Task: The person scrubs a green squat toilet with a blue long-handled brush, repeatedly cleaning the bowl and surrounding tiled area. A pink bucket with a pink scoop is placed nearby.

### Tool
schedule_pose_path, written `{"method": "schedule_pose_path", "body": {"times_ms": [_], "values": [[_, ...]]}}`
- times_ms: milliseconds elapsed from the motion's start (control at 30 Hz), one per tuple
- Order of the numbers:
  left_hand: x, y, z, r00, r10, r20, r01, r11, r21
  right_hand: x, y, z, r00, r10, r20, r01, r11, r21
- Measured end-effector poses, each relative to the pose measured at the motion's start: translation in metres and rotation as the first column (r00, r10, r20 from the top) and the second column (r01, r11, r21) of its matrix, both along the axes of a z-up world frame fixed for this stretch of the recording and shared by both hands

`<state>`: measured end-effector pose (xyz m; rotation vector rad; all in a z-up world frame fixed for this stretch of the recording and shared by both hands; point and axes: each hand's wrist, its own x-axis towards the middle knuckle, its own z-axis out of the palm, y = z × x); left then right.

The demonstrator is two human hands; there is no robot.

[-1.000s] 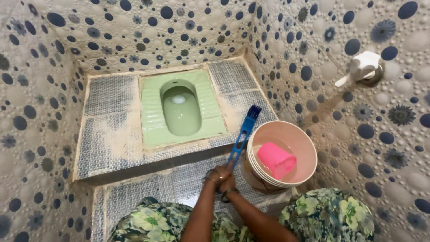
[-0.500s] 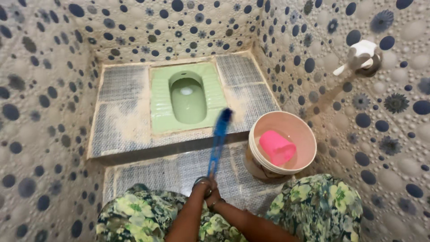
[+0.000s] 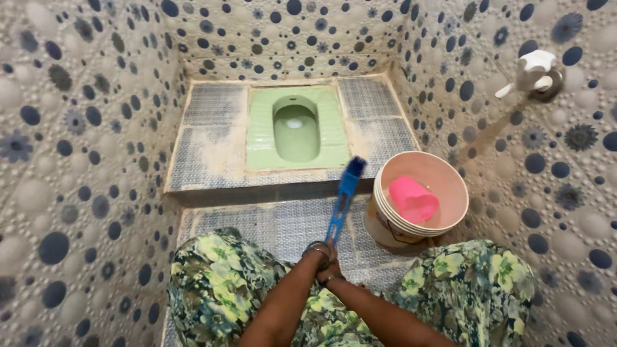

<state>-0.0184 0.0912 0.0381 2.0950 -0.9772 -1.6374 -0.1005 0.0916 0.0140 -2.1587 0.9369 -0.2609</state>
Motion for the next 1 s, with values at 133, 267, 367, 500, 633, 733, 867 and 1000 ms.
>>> {"method": "schedule_pose_path", "body": {"times_ms": [133, 267, 367, 500, 633, 733, 867, 1000], "values": [[0.023, 0.029, 0.002, 0.959, 0.285, -0.011, -0.284, 0.958, 0.023, 0.018, 0.005, -0.001, 0.962, 0.271, 0.013, -0.271, 0.962, 0.013], [0.042, 0.038, 0.01, 0.88, 0.475, 0.007, -0.475, 0.879, 0.045, 0.035, -0.002, -0.001, 0.893, 0.449, -0.045, -0.449, 0.893, -0.006], [0.037, 0.035, 0.012, 0.872, 0.488, -0.034, -0.488, 0.873, 0.014, 0.035, -0.003, -0.018, 0.948, 0.316, -0.029, -0.317, 0.946, -0.063], [0.035, 0.015, 0.014, 0.878, 0.467, -0.106, -0.474, 0.88, -0.046, 0.044, -0.023, -0.041, 0.971, 0.238, 0.022, -0.23, 0.953, -0.196], [0.038, 0.003, 0.013, 0.811, 0.567, -0.142, -0.577, 0.816, -0.042, 0.046, -0.039, -0.039, 0.89, 0.413, -0.191, -0.45, 0.86, -0.24], [0.054, 0.003, 0.011, 0.725, 0.684, -0.079, -0.688, 0.726, -0.028, 0.053, -0.041, -0.019, 0.871, 0.433, -0.233, -0.474, 0.865, -0.163], [0.058, -0.011, 0.011, 0.759, 0.651, 0.004, -0.639, 0.746, -0.185, 0.055, -0.062, 0.024, 0.92, 0.326, -0.215, -0.36, 0.922, -0.142], [0.024, -0.04, 0.004, 0.841, 0.525, -0.128, -0.527, 0.746, -0.408, 0.034, -0.088, 0.042, 0.987, 0.062, -0.145, -0.086, 0.982, -0.168]]}}
